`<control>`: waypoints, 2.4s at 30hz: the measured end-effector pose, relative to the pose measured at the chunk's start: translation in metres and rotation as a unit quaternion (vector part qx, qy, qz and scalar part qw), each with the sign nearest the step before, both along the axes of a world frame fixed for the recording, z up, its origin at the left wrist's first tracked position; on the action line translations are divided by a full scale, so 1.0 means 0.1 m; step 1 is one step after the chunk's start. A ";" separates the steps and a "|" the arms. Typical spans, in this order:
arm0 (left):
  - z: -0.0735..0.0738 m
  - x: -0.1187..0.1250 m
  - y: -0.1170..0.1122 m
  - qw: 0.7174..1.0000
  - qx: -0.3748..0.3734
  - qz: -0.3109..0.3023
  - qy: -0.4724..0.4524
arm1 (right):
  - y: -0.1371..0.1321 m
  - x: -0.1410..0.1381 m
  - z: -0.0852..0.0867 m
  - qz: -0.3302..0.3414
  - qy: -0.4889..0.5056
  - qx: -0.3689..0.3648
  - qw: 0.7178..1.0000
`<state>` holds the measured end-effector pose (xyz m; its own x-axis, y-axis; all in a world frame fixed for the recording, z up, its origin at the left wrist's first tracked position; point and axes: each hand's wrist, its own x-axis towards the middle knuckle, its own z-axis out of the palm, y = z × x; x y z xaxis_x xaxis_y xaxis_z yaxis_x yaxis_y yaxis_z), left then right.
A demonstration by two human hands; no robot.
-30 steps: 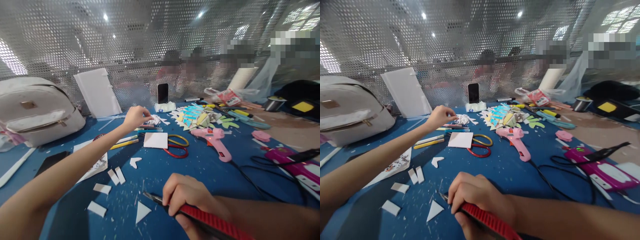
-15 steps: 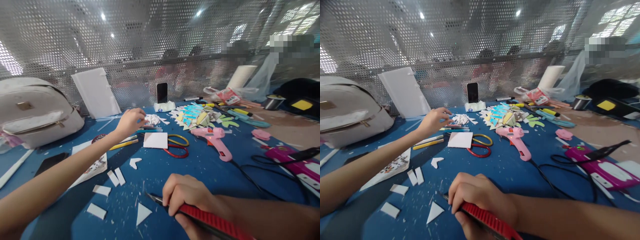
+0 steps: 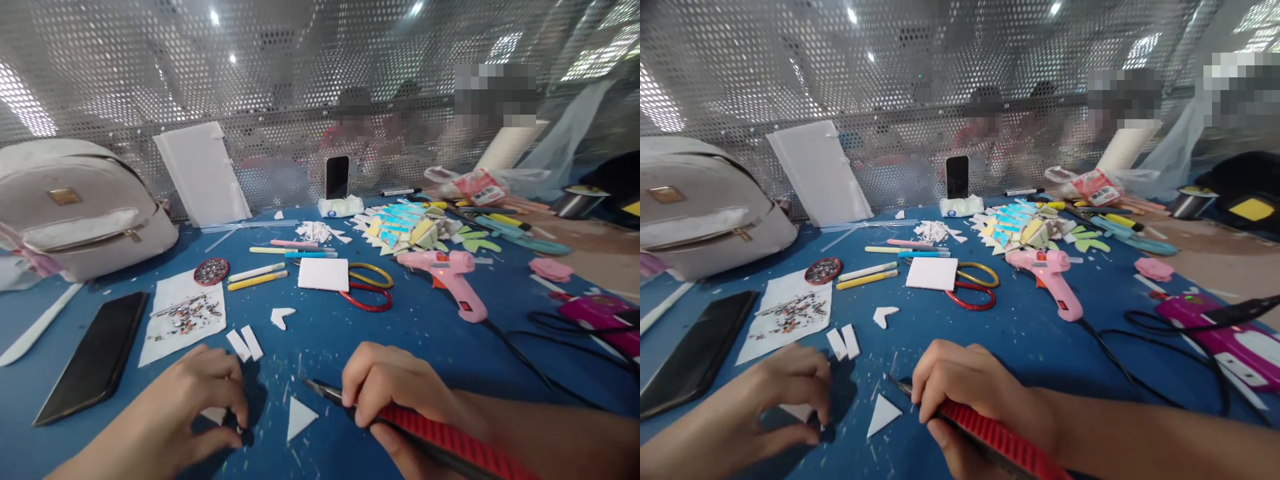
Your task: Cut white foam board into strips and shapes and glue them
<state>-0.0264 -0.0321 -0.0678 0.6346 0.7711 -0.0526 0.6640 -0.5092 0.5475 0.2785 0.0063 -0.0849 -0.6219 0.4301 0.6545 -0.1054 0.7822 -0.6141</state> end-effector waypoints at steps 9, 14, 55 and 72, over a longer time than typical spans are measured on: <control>-0.15 0.01 0.01 1.000 -0.012 0.029 0.003 | -0.01 0.00 0.01 -0.002 -0.006 -0.014 1.000; -0.16 -0.01 0.05 1.000 0.005 0.020 -0.013 | -0.01 0.01 -0.01 0.006 0.003 -0.008 1.000; -0.17 0.33 0.38 0.999 0.025 0.019 -0.011 | 0.03 0.02 -0.08 0.006 0.006 -0.002 1.000; -0.16 0.54 0.36 0.998 0.022 0.028 -0.054 | 0.10 0.04 0.02 -0.059 0.063 -0.197 0.977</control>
<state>0.0279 0.0038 -0.0843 0.5910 0.8053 0.0480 0.6299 -0.4978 0.5961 0.2829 0.0159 -0.0827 -0.4780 0.7276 0.4920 -0.1237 0.4987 -0.8579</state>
